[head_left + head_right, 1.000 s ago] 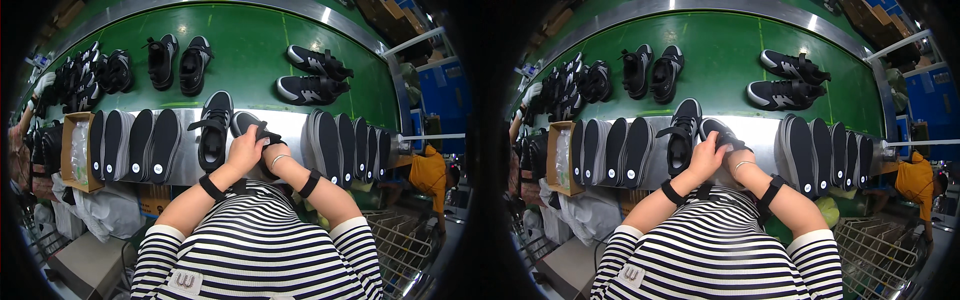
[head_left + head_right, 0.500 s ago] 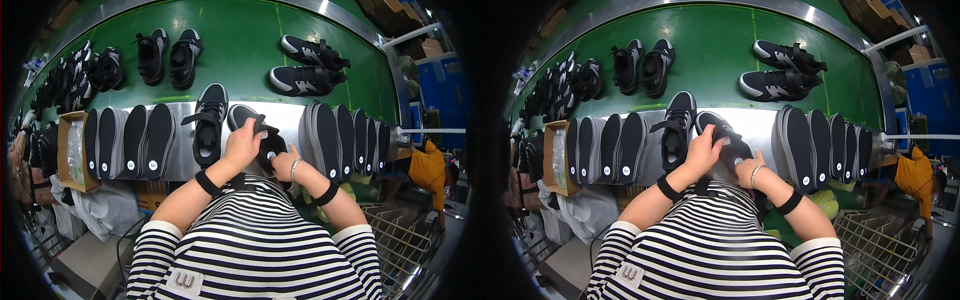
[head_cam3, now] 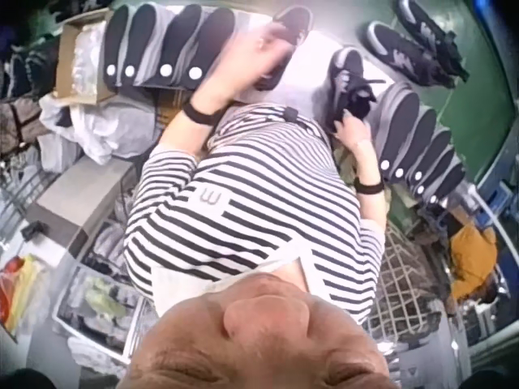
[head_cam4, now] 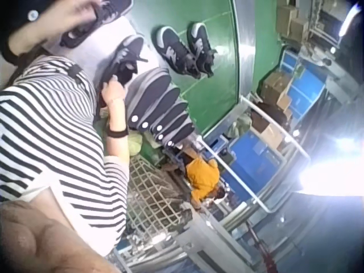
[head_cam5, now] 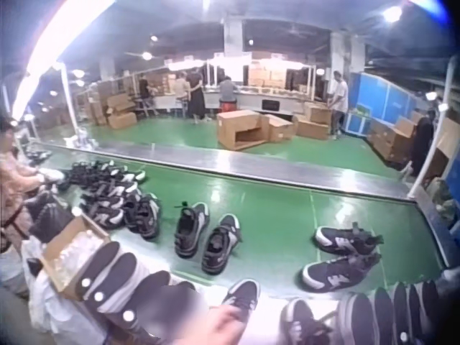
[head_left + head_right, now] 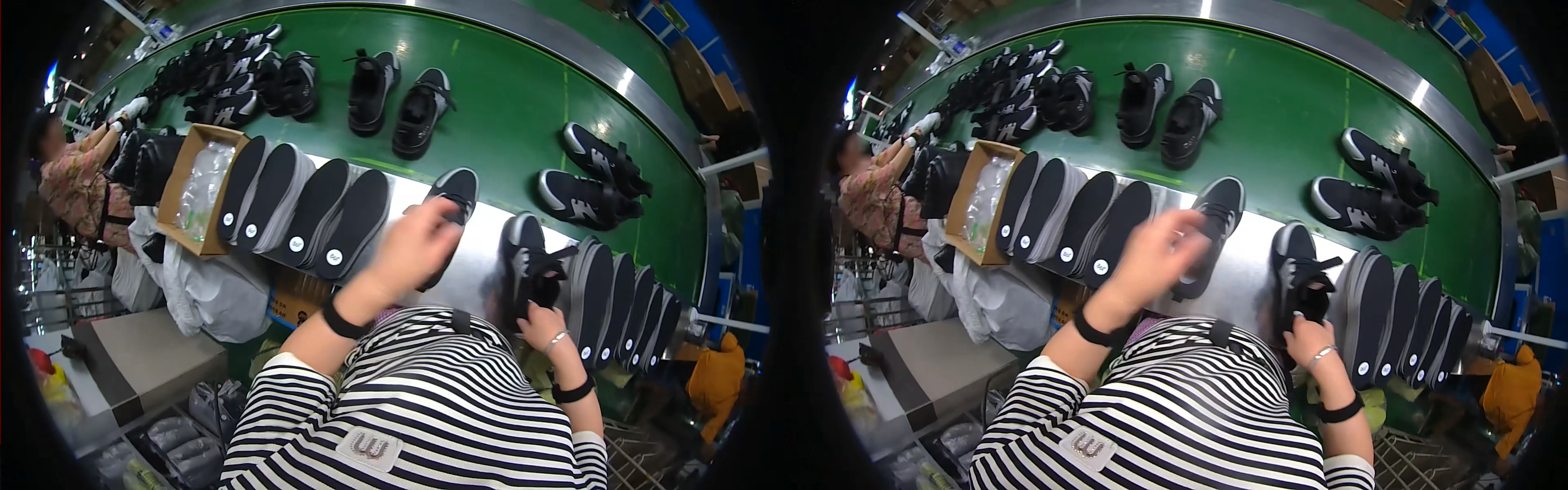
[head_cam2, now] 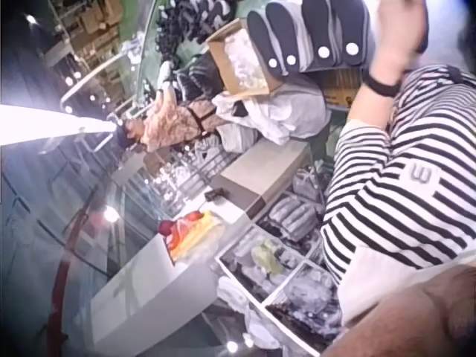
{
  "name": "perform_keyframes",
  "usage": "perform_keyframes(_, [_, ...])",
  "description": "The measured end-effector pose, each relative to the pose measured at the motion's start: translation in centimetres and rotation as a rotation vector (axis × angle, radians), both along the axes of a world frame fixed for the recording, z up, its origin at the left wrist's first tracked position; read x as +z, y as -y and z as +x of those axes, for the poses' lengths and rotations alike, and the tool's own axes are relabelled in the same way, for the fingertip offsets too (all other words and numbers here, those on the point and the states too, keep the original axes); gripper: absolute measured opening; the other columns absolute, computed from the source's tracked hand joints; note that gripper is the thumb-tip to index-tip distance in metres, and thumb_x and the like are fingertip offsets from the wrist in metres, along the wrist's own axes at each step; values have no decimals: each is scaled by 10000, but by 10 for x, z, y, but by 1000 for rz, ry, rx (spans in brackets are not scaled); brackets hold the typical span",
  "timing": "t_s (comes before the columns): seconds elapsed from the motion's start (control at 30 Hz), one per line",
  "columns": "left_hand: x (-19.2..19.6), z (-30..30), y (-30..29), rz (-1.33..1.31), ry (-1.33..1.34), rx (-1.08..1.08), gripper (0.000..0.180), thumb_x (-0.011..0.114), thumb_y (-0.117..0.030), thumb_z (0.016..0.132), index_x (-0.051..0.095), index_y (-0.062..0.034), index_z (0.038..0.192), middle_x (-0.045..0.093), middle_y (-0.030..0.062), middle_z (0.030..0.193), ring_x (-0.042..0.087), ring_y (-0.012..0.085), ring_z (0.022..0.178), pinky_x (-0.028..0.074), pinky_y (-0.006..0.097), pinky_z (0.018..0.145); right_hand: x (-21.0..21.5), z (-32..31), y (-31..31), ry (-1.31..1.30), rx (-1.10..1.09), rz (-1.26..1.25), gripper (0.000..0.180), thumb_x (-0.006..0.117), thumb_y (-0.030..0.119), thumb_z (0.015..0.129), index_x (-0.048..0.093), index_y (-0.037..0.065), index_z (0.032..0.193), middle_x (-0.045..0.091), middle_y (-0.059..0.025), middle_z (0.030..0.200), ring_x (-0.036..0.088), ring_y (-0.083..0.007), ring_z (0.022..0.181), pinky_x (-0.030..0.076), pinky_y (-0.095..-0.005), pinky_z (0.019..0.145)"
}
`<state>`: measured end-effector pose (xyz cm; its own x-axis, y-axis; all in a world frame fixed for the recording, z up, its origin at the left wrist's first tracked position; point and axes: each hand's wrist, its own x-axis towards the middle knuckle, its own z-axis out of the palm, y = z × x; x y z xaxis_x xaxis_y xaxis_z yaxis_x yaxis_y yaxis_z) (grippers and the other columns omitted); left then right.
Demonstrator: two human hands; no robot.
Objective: The person inserts black insoles into black sneakers on a green factory conveyor belt. They repeatedly pick up an insole, place it inside a shoe, and adjust the fit by hand. The person also moves completed pairs of shoes along the belt and places stacks of insoles into plastic bags.
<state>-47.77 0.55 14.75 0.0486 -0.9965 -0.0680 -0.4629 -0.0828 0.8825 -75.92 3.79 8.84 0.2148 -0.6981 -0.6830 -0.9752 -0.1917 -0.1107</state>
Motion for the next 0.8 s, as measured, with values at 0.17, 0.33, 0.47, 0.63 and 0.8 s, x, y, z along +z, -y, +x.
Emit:
perform_keyframes(0.17, [-57,121,-41,73,873,407,427,654,-228,695,502,-33,1043,552,144,983,512,307,935,416,394,783,23,-12,2,51,32,-149,302,510,272,776,576,21,929,614,-151,746,580,-295,777,346,-445,840])
perform_keyframes(0.33, [-93,140,-65,260,935,508,576,702,-264,638,452,-61,1116,534,124,978,503,315,917,404,427,760,55,3,9,253,-16,-313,207,543,249,763,595,60,829,605,-93,689,573,-267,709,355,-425,832])
perform_keyframes(0.47, [-85,137,-65,109,850,582,605,714,-240,620,440,-55,1126,525,140,995,489,333,935,394,424,786,72,17,15,332,53,-447,176,551,230,759,588,69,817,595,-70,680,563,-249,720,351,-406,824])
perform_keyframes(0.63, [-41,89,-52,-132,-107,634,607,713,-121,640,396,61,1125,488,184,1093,498,202,967,397,294,826,76,44,29,845,-201,-262,123,569,155,758,578,54,827,593,-83,769,562,-220,789,397,-360,791])
perform_keyframes(0.8, [-3,-20,-44,-2,-166,82,299,609,-95,739,454,21,967,521,153,889,527,219,840,421,330,739,61,91,23,1352,-498,24,424,678,193,704,404,78,1006,490,-108,1076,476,-186,994,399,-307,832])
